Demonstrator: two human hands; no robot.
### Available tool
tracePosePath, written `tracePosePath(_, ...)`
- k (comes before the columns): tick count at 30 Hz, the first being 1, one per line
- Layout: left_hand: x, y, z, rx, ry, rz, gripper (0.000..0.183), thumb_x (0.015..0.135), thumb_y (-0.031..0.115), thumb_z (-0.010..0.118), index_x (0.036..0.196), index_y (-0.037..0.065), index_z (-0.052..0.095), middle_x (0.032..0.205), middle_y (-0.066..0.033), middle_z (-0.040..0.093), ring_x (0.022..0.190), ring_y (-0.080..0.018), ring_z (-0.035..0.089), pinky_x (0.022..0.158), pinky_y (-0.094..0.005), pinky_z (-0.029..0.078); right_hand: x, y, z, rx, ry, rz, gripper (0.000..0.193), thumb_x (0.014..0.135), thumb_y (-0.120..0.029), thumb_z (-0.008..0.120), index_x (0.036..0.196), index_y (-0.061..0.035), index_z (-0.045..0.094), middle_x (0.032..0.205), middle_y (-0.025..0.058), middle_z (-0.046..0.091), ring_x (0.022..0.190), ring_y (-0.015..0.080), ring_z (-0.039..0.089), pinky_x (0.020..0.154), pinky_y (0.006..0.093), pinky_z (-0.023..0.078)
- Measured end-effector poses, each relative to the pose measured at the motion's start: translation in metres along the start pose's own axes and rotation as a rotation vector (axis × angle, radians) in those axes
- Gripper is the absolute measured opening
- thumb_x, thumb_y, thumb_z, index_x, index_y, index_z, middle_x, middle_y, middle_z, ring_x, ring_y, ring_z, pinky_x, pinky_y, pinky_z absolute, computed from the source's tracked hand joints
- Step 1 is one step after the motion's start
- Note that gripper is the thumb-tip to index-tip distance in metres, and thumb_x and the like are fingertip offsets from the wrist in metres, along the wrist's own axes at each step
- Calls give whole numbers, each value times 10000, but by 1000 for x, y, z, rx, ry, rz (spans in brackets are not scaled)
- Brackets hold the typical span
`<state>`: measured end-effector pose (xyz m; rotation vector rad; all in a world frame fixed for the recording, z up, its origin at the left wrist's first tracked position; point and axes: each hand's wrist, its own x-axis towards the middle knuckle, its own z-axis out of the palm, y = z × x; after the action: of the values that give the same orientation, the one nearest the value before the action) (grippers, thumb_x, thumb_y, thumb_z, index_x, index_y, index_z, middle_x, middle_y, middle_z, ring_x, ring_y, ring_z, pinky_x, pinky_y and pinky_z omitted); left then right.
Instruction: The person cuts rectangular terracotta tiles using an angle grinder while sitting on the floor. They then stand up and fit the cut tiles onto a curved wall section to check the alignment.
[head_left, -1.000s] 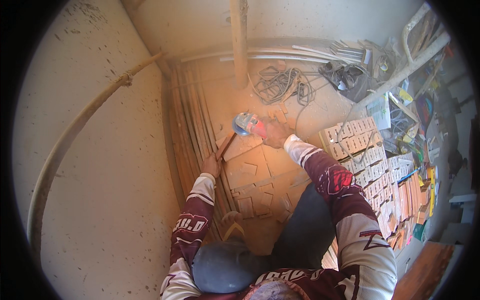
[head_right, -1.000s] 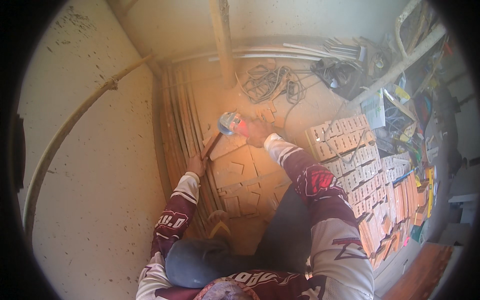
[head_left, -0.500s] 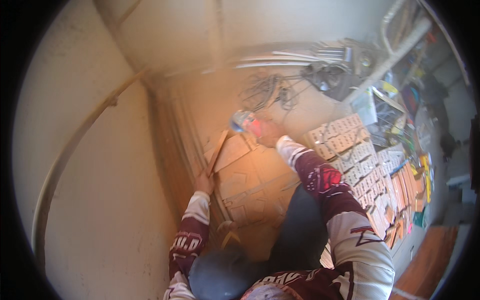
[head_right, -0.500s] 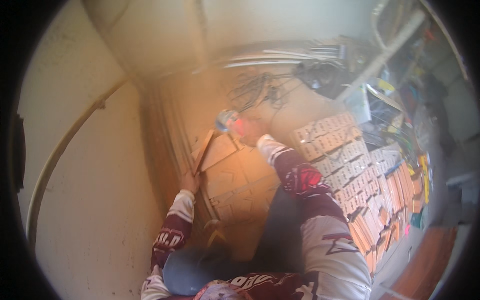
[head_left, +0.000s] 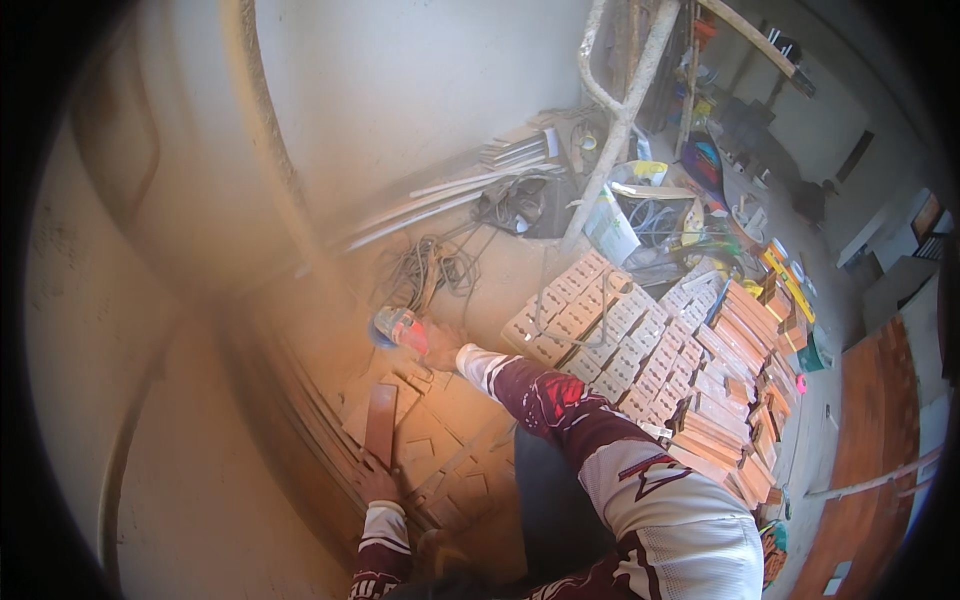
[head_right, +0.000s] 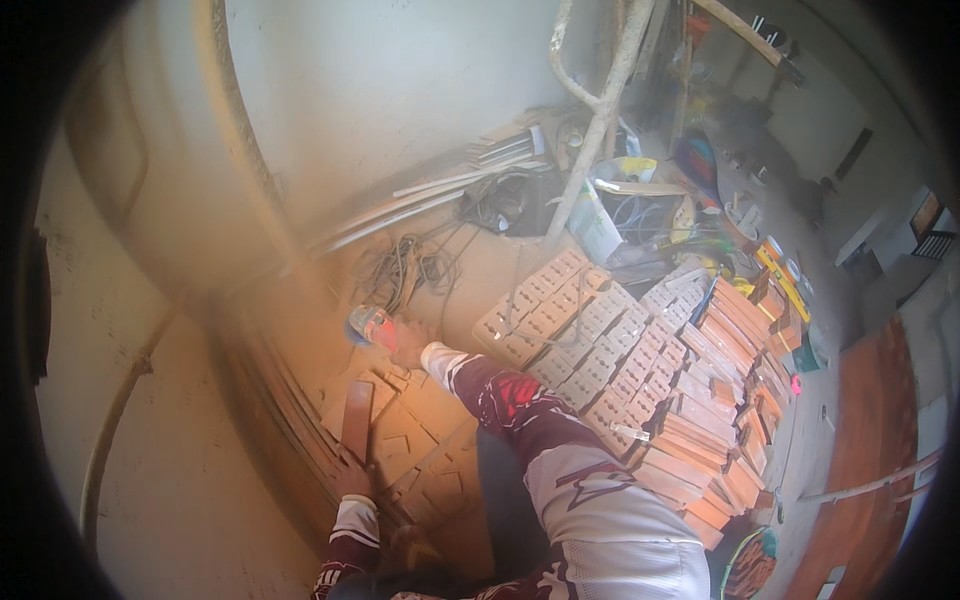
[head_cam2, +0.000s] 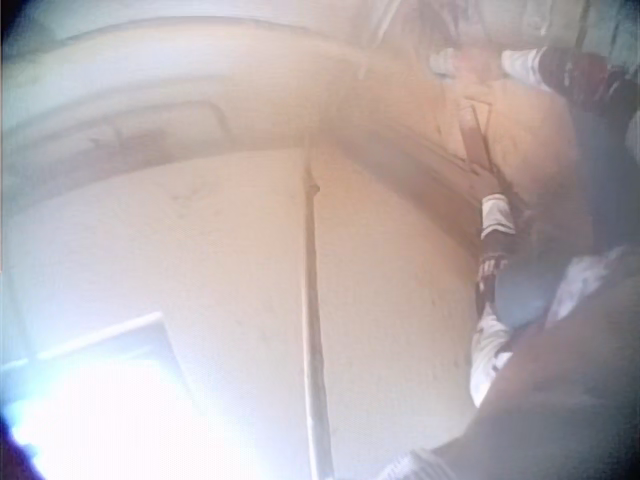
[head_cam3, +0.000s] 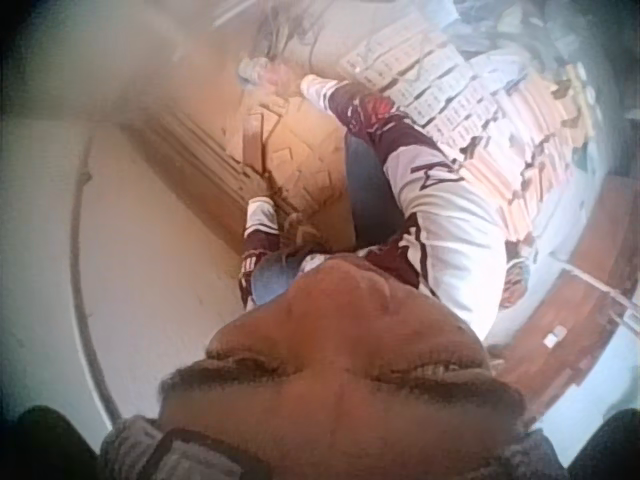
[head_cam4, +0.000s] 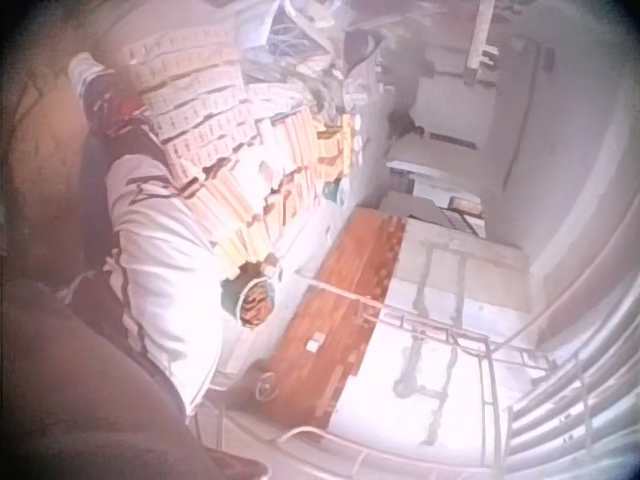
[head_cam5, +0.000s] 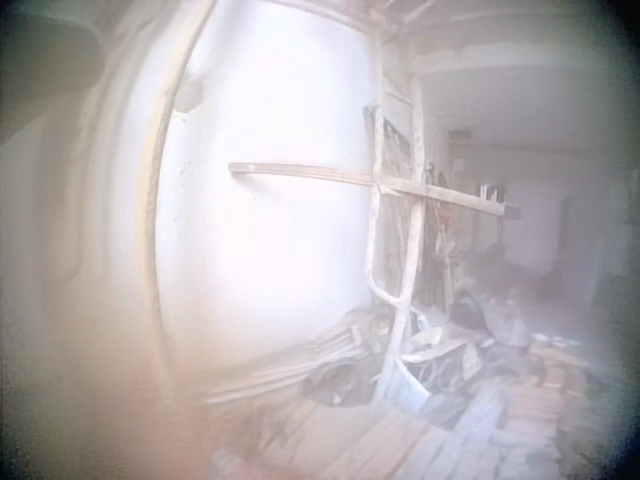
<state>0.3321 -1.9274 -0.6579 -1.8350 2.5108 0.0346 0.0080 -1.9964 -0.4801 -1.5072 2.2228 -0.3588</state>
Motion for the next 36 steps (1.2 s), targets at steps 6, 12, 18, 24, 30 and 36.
tracePosePath(6, -4, 36, -104, -135, -169, 105, 918, 729, 552, 753, 1367, -25, 431, 1256, -208, 524, 1161, -329, 516, 954, -471, 431, -5, 4, -7, 28, -43, 49, 682, 720, -310, 761, 1263, -66, 429, 1214, 202, 582, 1152, 383, 556, 951, 508, 419)
tracePosePath(12, -27, 53, -319, -1374, -984, 883, 409, 829, 192, 769, 1147, -27, 631, 1202, -172, 632, 1083, -205, 605, 936, -338, 477, 1, 6, 9, 36, -12, -10, 704, 713, -354, 761, 1279, -85, 441, 1191, 210, 601, 1113, 392, 578, 921, 517, 443)
tracePosePath(18, -61, 47, -418, -1537, -938, 1535, 250, 913, 97, 623, 1124, -34, 653, 1127, -232, 645, 962, -397, 650, 848, -412, 517, -3, -8, 2, -20, -40, -21, 672, 704, -330, 778, 1240, -67, 468, 1181, 167, 622, 1113, 358, 596, 923, 494, 455)
tracePosePath(24, -60, 49, -392, -1880, -882, 1541, 160, 928, 67, 600, 982, -65, 671, 1015, -285, 661, 894, -374, 675, 874, -465, 509, -1, 6, -5, -29, -97, -26, 655, 705, -324, 775, 1214, -53, 466, 1152, 168, 632, 1081, 371, 608, 897, 498, 459)
tracePosePath(30, -55, 22, -385, -2105, -782, 1339, 214, 912, 78, 642, 1079, -56, 641, 1020, -221, 680, 950, -281, 681, 832, -353, 539, 8, -24, 22, -86, -11, -395, 462, 820, -285, 655, 1211, -112, 480, 1028, 181, 654, 928, 384, 643, 814, 490, 496)
tracePosePath(36, -58, 101, -421, -2228, -972, 1068, 199, 943, 22, 502, 1084, -59, 617, 1062, -119, 639, 968, -177, 620, 827, -281, 484, -15, -4, -30, -42, -10, -592, 365, 930, -207, 499, 1262, -59, 532, 1070, 215, 648, 958, 372, 640, 814, 468, 512)
